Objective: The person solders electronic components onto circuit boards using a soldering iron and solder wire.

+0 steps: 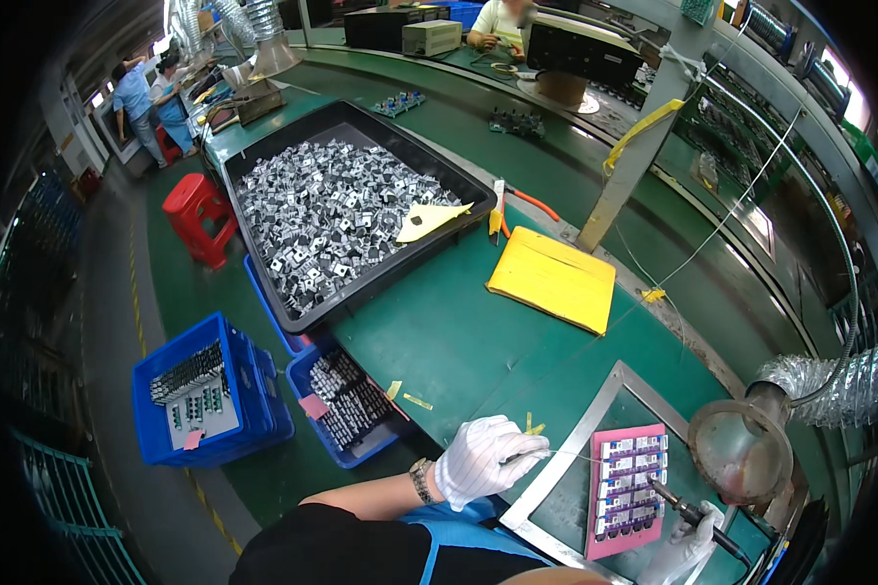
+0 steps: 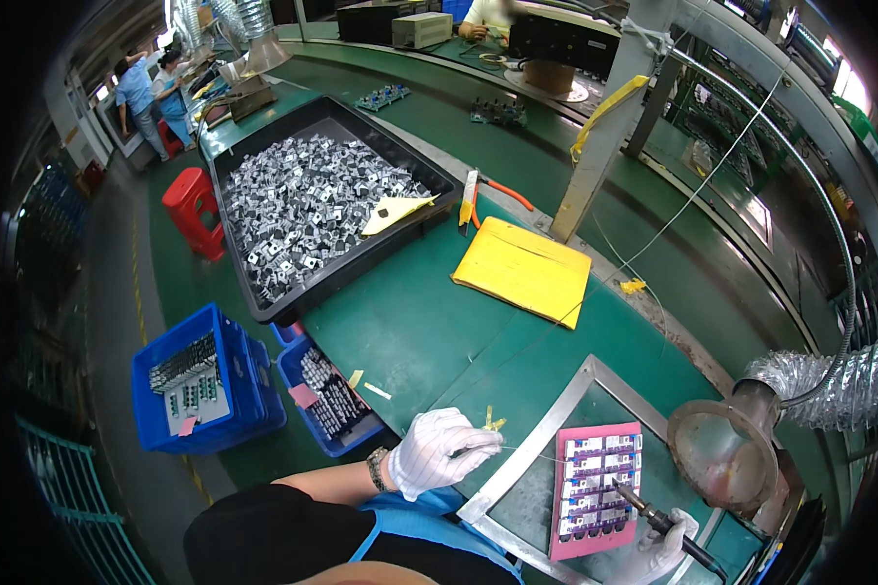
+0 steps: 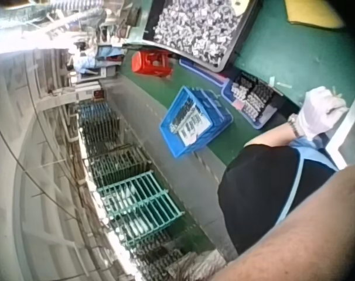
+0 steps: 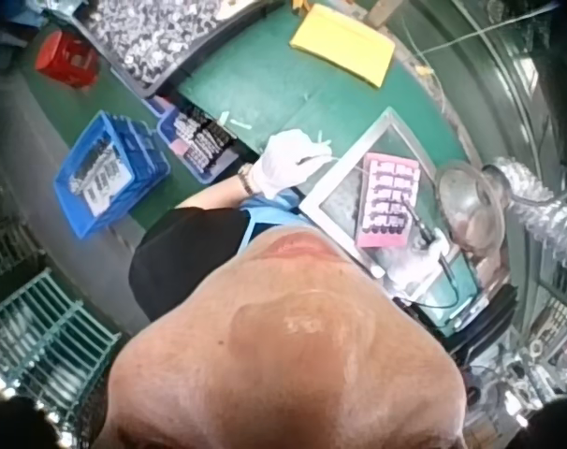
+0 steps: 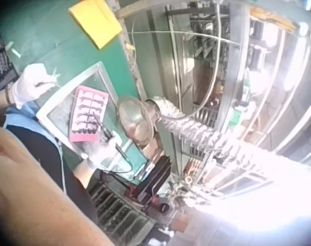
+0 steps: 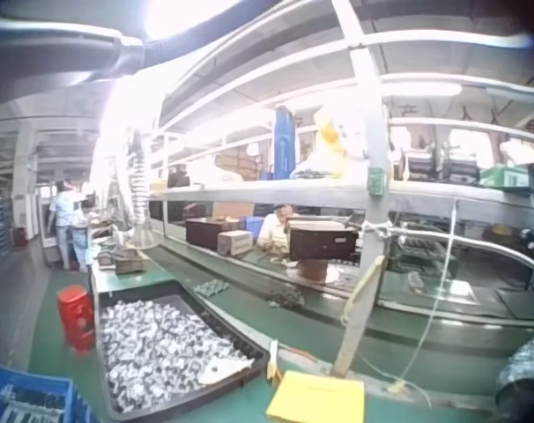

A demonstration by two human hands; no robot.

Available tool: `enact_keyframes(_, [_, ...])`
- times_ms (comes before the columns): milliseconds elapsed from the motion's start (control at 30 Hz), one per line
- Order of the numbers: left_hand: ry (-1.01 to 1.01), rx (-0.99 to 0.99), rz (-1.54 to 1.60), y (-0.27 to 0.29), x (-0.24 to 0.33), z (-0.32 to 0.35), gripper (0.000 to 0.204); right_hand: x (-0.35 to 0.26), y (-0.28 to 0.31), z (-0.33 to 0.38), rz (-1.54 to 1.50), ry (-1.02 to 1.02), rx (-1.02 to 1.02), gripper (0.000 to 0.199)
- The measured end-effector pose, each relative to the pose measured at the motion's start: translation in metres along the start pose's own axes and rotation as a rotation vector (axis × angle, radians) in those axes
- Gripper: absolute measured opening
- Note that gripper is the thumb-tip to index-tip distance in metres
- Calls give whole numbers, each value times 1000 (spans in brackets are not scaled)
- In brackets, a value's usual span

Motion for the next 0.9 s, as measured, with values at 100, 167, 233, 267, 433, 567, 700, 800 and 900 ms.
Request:
enact_keyframes(100, [8, -12, 14, -2, 1, 4, 17, 5, 8, 2, -14, -17, -23, 34])
enact_keyframes(167, [-6, -10, 3, -2, 0, 2, 18, 8, 10, 2, -59, -106, -36, 36])
enact_keyframes(233, [2, -8, 5, -1, 3, 2, 18, 10, 14, 5, -100, -198, -53, 40])
enact_keyframes(267, [-3, -10, 1, -1, 2, 2, 18, 11, 15, 5, -120, -245, -61, 43])
enact_keyframes(433, [-8, -6, 1, -2, 0, 2, 18, 16, 21, 10, -209, -471, -115, 58])
enact_keyframes(567, [-13, -12, -10, -1, 2, 2, 19, 9, 23, 11, -197, -444, -133, 45])
enact_keyframes(700, [-12, 4, 4, -1, 2, 1, 19, -9, 12, 15, 0, -262, -130, 37])
enact_keyframes(800, [-14, 10, 9, -1, 2, 1, 18, -7, 12, 14, -26, -288, -111, 34])
enact_keyframes(900, [-11, 8, 7, -1, 3, 1, 17, -3, 13, 15, -20, -256, -113, 35])
Point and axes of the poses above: each hand's wrist, its own z-axis away from the middle knuckle, its own y-axis out of the back of the hand, x = y × z, the point moved 2 cm from there along -z, towards the middle knuckle, and after that the axes turned 4 degrees about -x, right-handed, at the moved point
